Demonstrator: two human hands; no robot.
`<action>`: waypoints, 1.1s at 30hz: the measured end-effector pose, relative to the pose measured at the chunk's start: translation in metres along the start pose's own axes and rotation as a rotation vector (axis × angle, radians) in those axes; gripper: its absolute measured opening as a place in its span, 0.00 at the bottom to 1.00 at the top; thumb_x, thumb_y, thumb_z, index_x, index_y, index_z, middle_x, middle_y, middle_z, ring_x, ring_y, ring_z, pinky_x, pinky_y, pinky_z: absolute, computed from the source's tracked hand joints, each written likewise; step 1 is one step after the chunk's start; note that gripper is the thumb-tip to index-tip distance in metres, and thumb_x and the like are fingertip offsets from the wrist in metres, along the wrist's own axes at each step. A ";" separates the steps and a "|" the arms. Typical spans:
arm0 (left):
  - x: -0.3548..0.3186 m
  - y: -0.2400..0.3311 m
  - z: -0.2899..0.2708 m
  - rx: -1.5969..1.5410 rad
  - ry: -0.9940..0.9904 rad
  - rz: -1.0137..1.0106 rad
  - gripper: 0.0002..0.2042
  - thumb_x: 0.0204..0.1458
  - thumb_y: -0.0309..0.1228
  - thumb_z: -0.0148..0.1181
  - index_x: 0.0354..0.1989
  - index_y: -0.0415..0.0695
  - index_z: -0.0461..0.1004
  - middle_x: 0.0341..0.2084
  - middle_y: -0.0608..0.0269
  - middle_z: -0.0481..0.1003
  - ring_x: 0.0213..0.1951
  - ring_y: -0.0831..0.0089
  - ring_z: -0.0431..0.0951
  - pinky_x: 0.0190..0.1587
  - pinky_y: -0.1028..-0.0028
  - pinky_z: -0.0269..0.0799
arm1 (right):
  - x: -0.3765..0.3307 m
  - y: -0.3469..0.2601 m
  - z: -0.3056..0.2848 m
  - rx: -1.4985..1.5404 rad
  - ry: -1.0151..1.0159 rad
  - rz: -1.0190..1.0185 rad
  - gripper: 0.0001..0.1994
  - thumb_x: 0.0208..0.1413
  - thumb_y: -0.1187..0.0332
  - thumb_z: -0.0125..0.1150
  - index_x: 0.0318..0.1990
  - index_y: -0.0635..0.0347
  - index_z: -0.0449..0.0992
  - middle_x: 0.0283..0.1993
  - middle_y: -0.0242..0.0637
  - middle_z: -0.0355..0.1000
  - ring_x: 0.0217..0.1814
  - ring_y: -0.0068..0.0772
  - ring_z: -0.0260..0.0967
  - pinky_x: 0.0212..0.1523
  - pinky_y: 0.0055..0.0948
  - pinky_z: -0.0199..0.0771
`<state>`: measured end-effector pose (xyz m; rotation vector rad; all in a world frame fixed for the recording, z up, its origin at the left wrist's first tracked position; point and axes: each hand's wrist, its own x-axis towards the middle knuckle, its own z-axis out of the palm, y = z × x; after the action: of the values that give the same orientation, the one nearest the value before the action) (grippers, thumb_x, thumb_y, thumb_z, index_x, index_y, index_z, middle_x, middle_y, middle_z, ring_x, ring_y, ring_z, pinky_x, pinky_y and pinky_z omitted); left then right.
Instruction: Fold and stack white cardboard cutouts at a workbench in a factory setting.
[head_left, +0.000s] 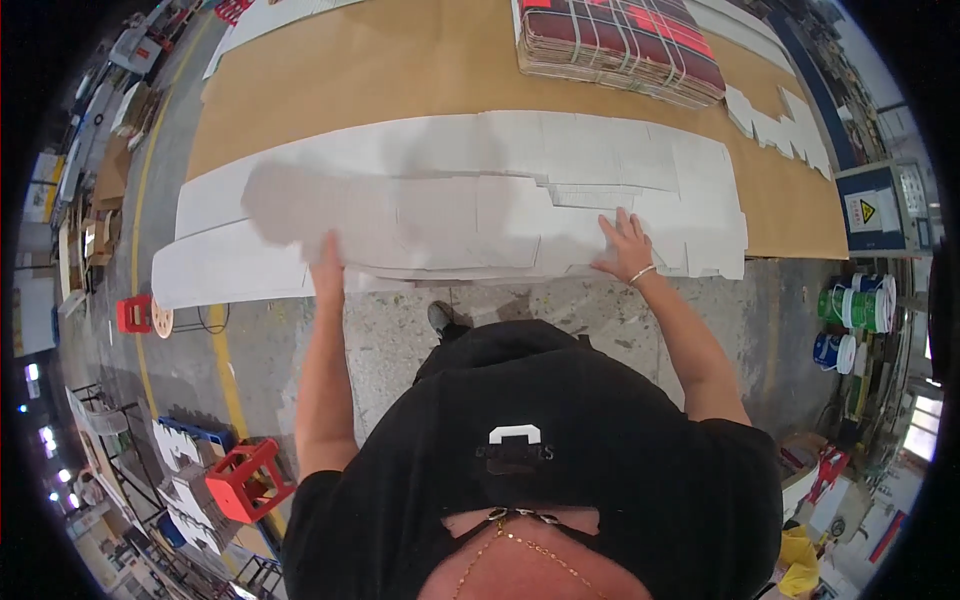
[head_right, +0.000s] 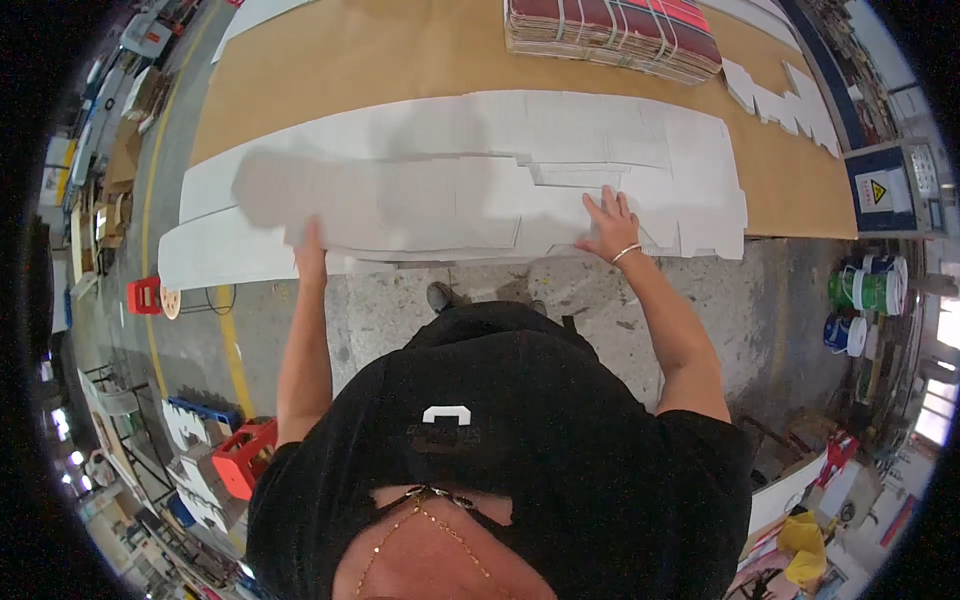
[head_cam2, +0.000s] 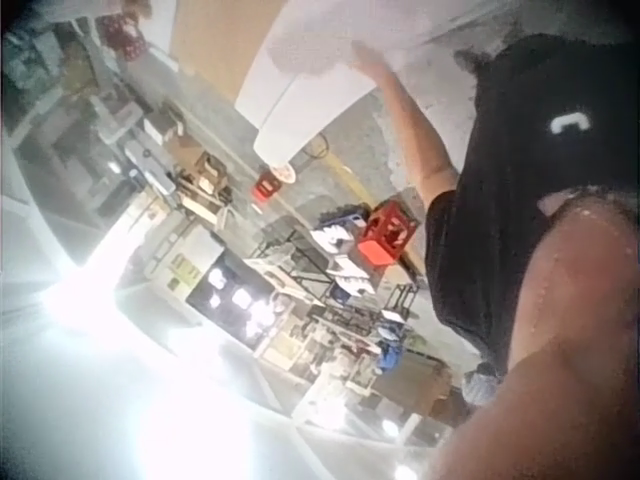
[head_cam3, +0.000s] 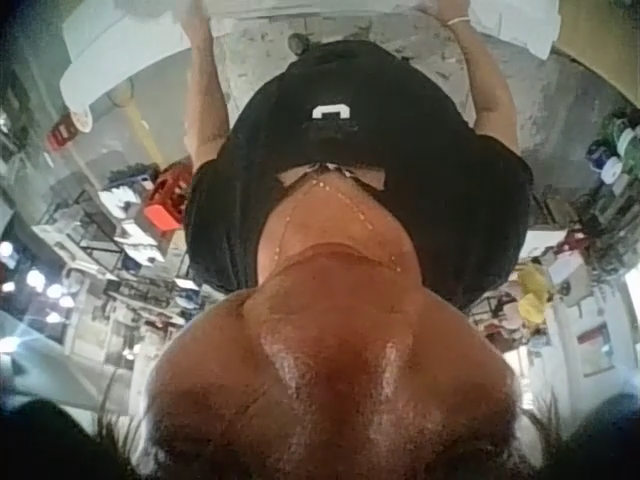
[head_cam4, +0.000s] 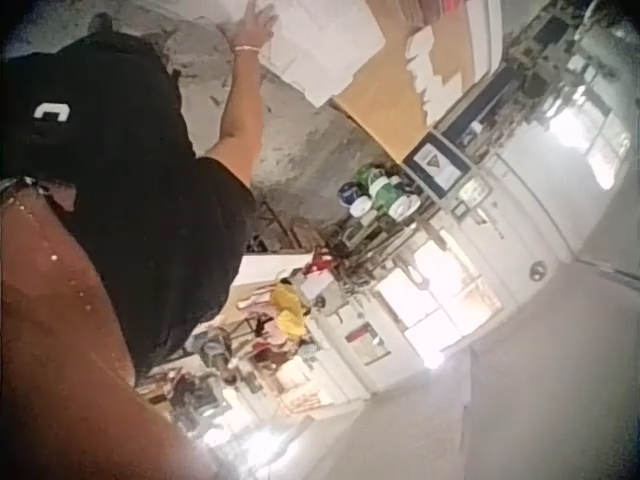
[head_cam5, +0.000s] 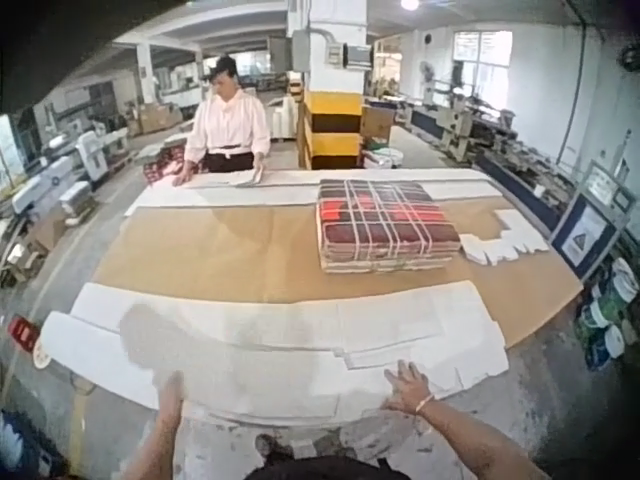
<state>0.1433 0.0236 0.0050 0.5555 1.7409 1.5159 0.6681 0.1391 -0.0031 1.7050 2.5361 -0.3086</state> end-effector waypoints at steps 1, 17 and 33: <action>-0.006 0.000 -0.007 -0.084 0.034 -0.151 0.23 0.50 0.26 0.49 0.55 0.31 0.57 0.48 0.50 0.67 0.50 0.58 0.68 0.51 0.63 0.64 | -0.002 0.002 0.002 0.003 0.028 -0.020 0.47 0.28 0.47 0.70 0.62 0.33 0.53 0.68 0.44 0.40 0.68 0.56 0.38 0.56 0.57 0.52; -0.004 0.005 -0.006 -0.220 -0.136 -0.034 0.23 0.52 0.30 0.49 0.56 0.36 0.57 0.51 0.52 0.65 0.49 0.56 0.69 0.48 0.68 0.66 | -0.006 0.005 0.003 0.008 -0.003 0.006 0.47 0.28 0.46 0.70 0.62 0.34 0.54 0.68 0.44 0.40 0.68 0.58 0.38 0.55 0.58 0.52; 0.003 0.027 0.001 0.127 -0.050 -0.071 0.32 0.43 0.20 0.50 0.60 0.35 0.49 0.53 0.45 0.61 0.53 0.53 0.64 0.56 0.66 0.59 | -0.006 0.004 -0.005 0.022 -0.063 0.064 0.47 0.30 0.49 0.70 0.63 0.35 0.52 0.69 0.43 0.38 0.69 0.56 0.35 0.57 0.58 0.48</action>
<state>0.1378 0.0317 0.0305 0.5848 1.8078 1.3385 0.6746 0.1364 0.0017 1.7504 2.4376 -0.3812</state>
